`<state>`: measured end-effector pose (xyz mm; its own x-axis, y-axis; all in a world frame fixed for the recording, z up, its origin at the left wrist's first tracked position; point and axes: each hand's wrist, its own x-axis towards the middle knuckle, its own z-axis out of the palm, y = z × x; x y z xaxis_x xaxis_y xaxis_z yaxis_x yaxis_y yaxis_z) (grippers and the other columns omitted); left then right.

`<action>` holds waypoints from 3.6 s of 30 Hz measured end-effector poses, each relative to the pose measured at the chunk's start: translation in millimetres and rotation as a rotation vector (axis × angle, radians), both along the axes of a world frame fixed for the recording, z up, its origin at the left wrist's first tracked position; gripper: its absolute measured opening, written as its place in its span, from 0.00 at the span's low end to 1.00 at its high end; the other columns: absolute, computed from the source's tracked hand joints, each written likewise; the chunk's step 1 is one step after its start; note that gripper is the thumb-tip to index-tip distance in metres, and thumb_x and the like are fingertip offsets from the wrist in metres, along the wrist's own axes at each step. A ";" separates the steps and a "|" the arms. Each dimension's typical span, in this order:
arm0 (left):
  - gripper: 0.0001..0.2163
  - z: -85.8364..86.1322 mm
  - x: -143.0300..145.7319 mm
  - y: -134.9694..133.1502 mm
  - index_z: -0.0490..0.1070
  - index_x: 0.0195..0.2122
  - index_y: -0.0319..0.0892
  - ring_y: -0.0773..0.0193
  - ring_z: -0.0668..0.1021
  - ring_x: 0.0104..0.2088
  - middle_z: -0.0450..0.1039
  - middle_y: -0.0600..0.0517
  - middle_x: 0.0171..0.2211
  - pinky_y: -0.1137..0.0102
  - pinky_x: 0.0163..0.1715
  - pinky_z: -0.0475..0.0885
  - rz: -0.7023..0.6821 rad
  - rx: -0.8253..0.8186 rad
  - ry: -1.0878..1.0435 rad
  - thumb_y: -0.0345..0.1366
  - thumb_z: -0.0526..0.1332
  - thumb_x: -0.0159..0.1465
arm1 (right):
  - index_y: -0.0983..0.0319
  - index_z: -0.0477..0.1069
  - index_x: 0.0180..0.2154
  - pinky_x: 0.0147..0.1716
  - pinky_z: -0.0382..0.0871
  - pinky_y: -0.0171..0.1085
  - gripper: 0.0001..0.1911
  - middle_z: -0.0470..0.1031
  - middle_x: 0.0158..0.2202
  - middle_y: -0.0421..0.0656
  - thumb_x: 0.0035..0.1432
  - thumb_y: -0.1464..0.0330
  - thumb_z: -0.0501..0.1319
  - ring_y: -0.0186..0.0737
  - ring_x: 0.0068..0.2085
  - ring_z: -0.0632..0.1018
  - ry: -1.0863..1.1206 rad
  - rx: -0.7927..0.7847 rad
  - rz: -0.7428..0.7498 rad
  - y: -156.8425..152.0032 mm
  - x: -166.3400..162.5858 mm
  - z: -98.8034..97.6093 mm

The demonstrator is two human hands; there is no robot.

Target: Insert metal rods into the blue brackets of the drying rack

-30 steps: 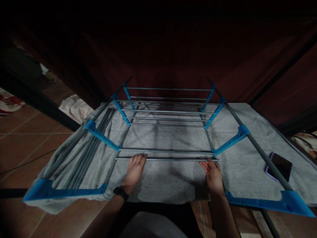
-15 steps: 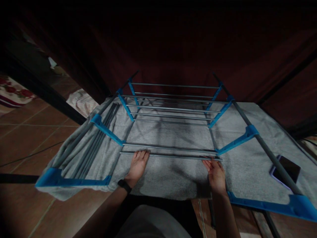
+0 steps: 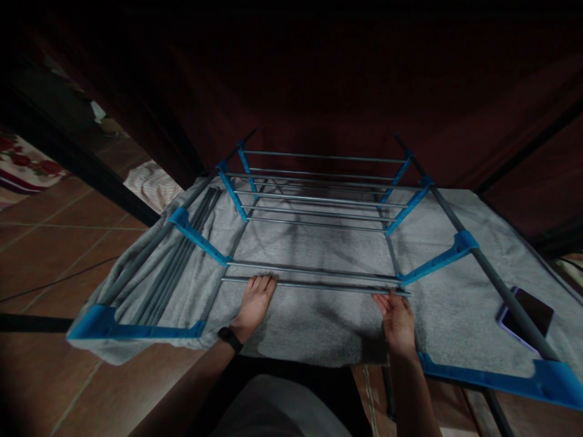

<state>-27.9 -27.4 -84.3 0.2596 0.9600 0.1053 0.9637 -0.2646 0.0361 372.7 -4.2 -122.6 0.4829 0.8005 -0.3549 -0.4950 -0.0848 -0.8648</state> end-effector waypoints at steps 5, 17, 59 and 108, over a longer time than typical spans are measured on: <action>0.25 -0.8 -0.6 -0.4 0.68 0.64 0.39 0.49 0.75 0.54 0.75 0.40 0.52 0.53 0.59 0.66 0.002 0.007 0.001 0.22 0.49 0.67 | 0.59 0.73 0.29 0.44 0.83 0.38 0.11 0.80 0.31 0.39 0.47 0.65 0.74 0.36 0.37 0.83 0.004 0.010 0.003 0.6 0.9 -2.6; 0.25 -5.5 -4.7 -1.8 0.68 0.64 0.37 0.50 0.76 0.54 0.76 0.41 0.52 0.54 0.60 0.65 0.020 0.065 -0.054 0.20 0.50 0.66 | 0.60 0.74 0.30 0.43 0.83 0.37 0.17 0.79 0.28 0.38 0.45 0.60 0.77 0.35 0.32 0.82 0.013 0.026 -0.017 0.0 -2.4 -3.5; 0.13 25.6 -68.5 11.2 0.77 0.39 0.41 0.66 0.83 0.35 0.81 0.52 0.34 0.71 0.42 0.78 0.952 0.155 -2.062 0.20 0.65 0.56 | 0.58 0.77 0.33 0.43 0.83 0.38 0.10 0.83 0.37 0.42 0.50 0.64 0.73 0.39 0.39 0.84 0.096 0.031 -0.005 0.1 -5.4 13.4; 0.12 41.0 -72.1 127.9 0.71 0.28 0.43 0.65 0.83 0.38 0.78 0.52 0.32 0.69 0.44 0.80 1.098 -0.049 -2.166 0.21 0.57 0.64 | 0.58 0.74 0.32 0.45 0.81 0.37 0.10 0.84 0.36 0.41 0.50 0.67 0.74 0.38 0.40 0.84 0.238 0.201 -0.049 90.5 -59.3 57.9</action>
<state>-100.0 100.5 -43.4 -0.5129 0.6264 -0.5870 -0.6804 0.1203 0.7229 313.4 86.3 -64.7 0.4452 0.8438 -0.2995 -0.6846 0.1052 -0.7213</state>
